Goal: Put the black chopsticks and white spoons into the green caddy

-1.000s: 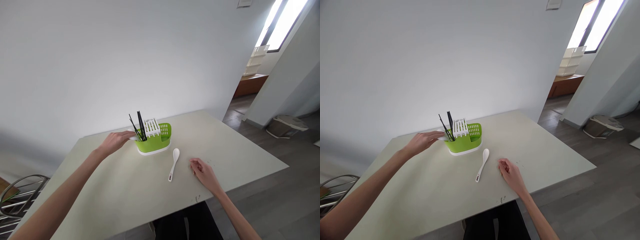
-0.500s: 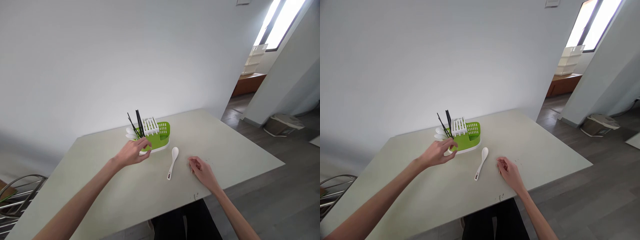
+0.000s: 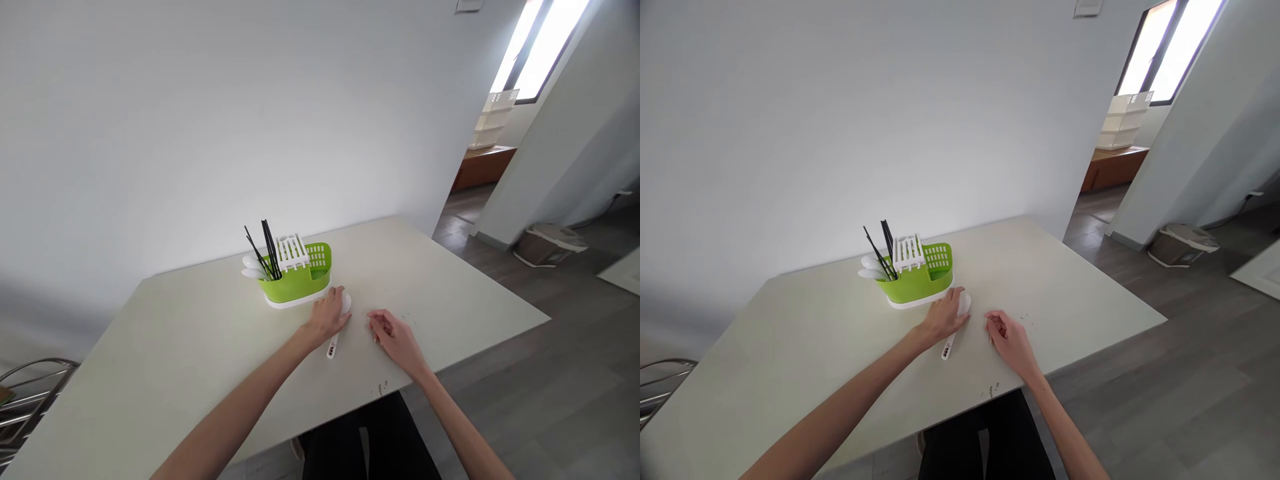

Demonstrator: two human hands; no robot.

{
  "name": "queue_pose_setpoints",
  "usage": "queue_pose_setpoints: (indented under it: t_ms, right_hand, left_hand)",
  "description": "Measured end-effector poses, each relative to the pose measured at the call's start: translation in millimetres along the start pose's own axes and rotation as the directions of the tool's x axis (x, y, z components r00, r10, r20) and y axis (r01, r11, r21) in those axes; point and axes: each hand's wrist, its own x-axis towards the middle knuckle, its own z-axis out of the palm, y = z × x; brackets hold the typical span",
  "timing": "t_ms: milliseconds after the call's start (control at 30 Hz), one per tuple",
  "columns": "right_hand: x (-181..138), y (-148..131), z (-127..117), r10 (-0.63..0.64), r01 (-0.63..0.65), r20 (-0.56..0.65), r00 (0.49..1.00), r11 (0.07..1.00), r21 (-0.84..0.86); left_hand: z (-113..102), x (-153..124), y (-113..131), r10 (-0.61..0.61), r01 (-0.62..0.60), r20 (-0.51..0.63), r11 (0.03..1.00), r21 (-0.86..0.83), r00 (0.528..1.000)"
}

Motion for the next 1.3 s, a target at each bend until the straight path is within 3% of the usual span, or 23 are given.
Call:
queue_pose_setpoints:
  t_ms: [133, 300, 433, 567, 667, 800, 867, 1000, 1133, 1300]
  right_hand:
    - [0, -1, 0, -0.003, 0.003, 0.012, 1.000, 1.000, 0.004]
    - [-1, 3, 0, 0.004, -0.004, 0.019, 1.000, 1.000, -0.013]
    - [-2, 3, -1, 0.004, -0.004, 0.035, 0.999, 1.000, -0.016]
    - [-3, 1, -2, 0.003, -0.002, 0.039, 0.999, 0.999, -0.032]
    - [-3, 2, -1, 0.001, 0.000, 0.031, 1.000, 0.999, -0.035]
    - [-3, 4, 0, 0.009, -0.008, 0.034, 0.999, 0.999, -0.034]
    - [-3, 5, 0, 0.013, -0.012, 0.036, 0.999, 1.000, -0.027]
    - [-2, 6, 1, 0.022, -0.021, 0.038, 0.999, 1.000, -0.017]
    - [-2, 6, 1, 0.013, -0.013, 0.035, 0.999, 1.000, -0.018]
    - [-2, 6, 1, 0.006, -0.005, 0.034, 0.999, 1.000, -0.029]
  left_hand:
    - [2, -2, -3, 0.059, -0.059, 0.028, 0.998, -0.026, 0.998]
    - [-9, -25, -23, 0.117, -0.116, 0.005, 0.990, -0.085, 0.993]
    - [-43, -52, -46, 0.124, -0.152, -0.117, 0.950, -0.272, 0.985]
    - [-100, -83, -71, 0.037, -0.140, -0.245, 0.897, -0.420, 0.969]
    - [-146, -101, -90, -0.075, -0.147, -0.422, 0.871, -0.469, 0.904]
    - [-184, -107, -110, -0.199, -0.168, -0.653, 0.874, -0.455, 0.731]
    - [-186, -103, -119, -0.214, -0.168, -0.686, 0.880, -0.445, 0.695]
    - [-165, -86, -133, -0.137, -0.137, -0.668, 0.931, -0.340, 0.731]
    - [-140, -71, -147, 0.068, -0.131, -0.632, 0.990, -0.053, 0.772]
    - [-126, -60, -160, 0.303, -0.258, -0.569, 0.953, 0.161, 0.765]
